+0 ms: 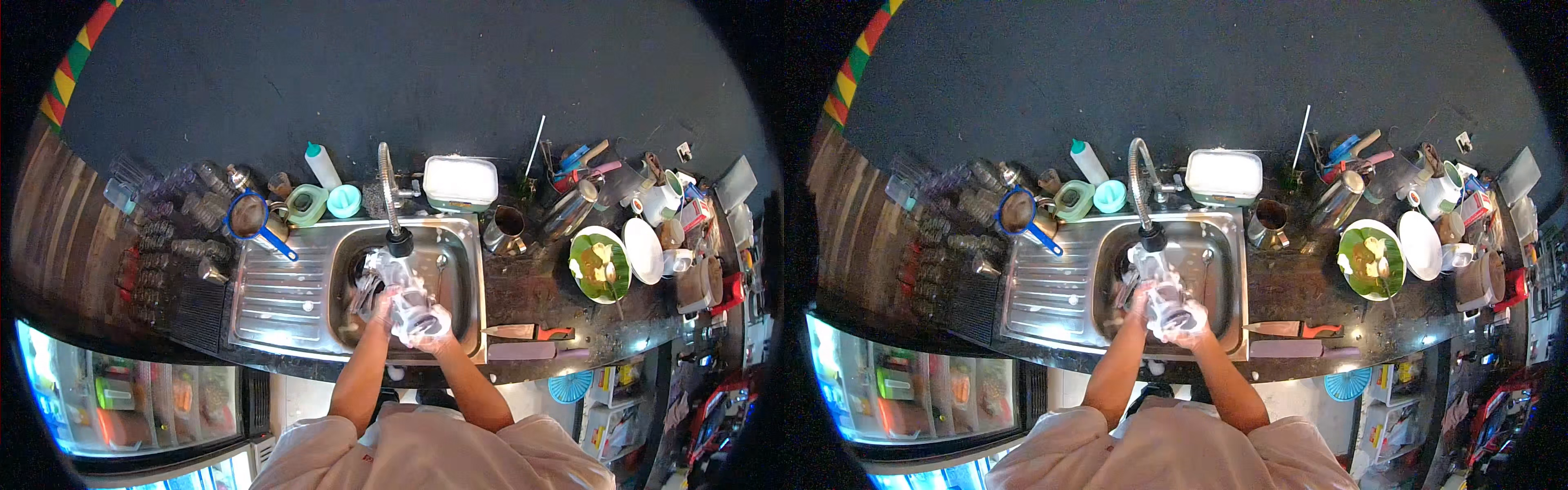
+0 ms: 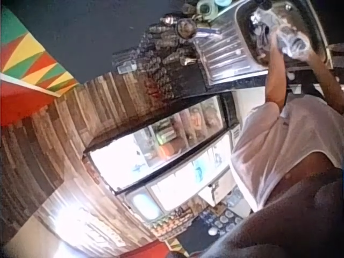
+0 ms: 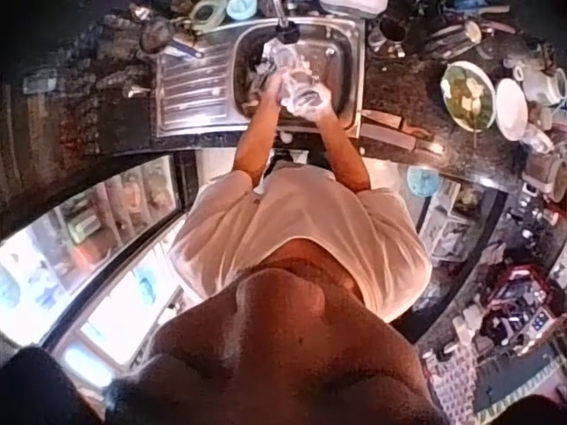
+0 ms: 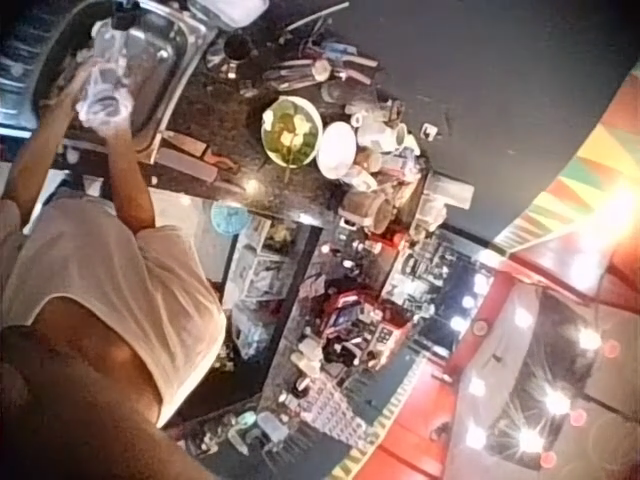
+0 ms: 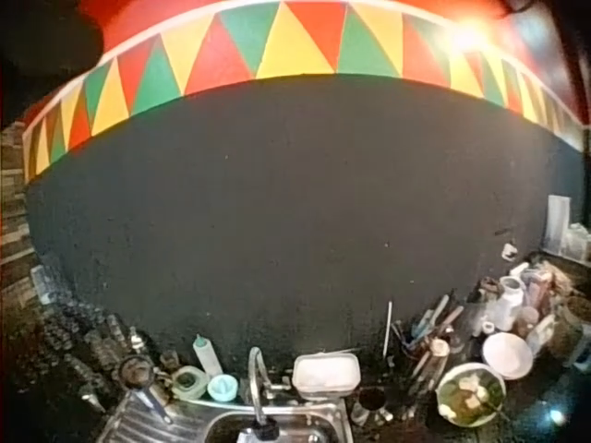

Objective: Washing glasses and mugs in a service sink.

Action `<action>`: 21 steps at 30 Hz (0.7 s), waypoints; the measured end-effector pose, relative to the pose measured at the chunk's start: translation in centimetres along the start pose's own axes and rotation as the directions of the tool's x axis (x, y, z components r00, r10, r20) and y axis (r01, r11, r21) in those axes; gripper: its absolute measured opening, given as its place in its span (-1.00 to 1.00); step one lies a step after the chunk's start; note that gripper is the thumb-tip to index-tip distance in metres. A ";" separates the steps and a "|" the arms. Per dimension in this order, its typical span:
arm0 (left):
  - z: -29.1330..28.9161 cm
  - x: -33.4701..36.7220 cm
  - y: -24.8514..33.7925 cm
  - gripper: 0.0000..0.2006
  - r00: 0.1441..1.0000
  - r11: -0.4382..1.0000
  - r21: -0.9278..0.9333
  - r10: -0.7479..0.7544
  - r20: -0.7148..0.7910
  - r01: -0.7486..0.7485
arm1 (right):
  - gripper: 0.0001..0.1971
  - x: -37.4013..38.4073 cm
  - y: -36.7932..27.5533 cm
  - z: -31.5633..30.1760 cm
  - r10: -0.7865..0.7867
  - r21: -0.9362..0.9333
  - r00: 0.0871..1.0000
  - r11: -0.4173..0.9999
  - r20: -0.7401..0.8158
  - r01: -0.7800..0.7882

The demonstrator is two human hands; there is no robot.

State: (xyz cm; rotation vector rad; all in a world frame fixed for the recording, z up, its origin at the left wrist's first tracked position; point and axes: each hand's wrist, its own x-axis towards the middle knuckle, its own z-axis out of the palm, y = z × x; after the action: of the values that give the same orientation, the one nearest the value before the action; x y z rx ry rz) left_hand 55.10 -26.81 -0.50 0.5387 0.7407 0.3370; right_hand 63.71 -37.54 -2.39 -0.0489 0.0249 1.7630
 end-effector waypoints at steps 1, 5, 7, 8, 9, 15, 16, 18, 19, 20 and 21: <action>-1.1 1.6 -1.2 -0.63 0.996 0.985 -0.173 0.039 0.078 -0.025 | -0.61 -0.1 -0.1 -0.5 -0.095 0.018 0.986 0.995 -0.137 0.099; -9.7 7.5 -5.6 -0.63 0.990 0.972 -0.186 0.141 -0.022 -0.143 | -0.66 2.3 1.5 0.9 -0.703 -0.798 0.675 0.530 -0.224 0.288; -17.6 10.2 -6.3 -0.63 0.481 0.661 0.572 0.749 -0.456 -0.486 | -0.65 4.8 5.7 5.8 -0.817 -0.965 0.531 -0.262 0.224 0.004; -13.4 12.5 -7.8 -0.63 0.549 0.688 0.545 0.719 -0.426 -0.479 | -0.61 4.5 4.5 1.7 -0.794 -0.843 0.409 -0.529 0.450 -0.100; -10.3 13.5 -6.8 -0.63 0.680 0.778 0.355 0.627 -0.380 -0.519 | -0.58 4.0 3.7 0.1 -0.725 -0.802 0.449 -0.597 0.522 -0.032; -4.5 3.6 -3.1 -0.64 0.932 0.826 -0.543 0.302 0.202 -0.150 | -0.53 4.1 -3.2 2.0 -0.411 -0.733 0.758 -0.668 0.506 0.127; -5.5 3.2 -1.7 -0.66 0.900 0.798 -0.592 0.169 0.401 0.114 | -0.53 5.3 -3.8 1.6 -0.392 -0.728 0.764 -0.671 0.513 0.145; -4.9 2.6 -0.1 -0.68 0.810 0.722 -0.595 0.084 0.580 0.352 | -0.63 7.5 -5.2 1.2 -0.575 -0.856 0.640 -0.412 0.510 0.312; -3.3 2.4 0.0 -0.69 0.930 0.792 -0.604 0.152 0.335 0.089 | -0.65 8.3 -7.5 1.7 -0.557 -0.785 0.600 -0.583 0.574 0.210; -1.8 1.4 0.4 -0.70 0.968 0.831 -0.531 0.241 0.072 -0.167 | -0.66 9.0 -10.3 3.7 -0.526 -0.680 0.560 -0.727 0.640 0.095; -1.3 0.1 1.1 -0.74 0.980 0.897 -0.408 0.197 0.025 -0.170 | -0.67 9.5 -12.5 5.2 -0.578 -0.637 0.496 -0.768 0.649 -0.061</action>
State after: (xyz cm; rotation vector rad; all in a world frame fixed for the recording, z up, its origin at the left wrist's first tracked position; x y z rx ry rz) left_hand 54.14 -25.40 -0.79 0.2239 0.5357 0.6309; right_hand 74.07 -25.60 2.51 -1.6382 -1.2361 -0.1778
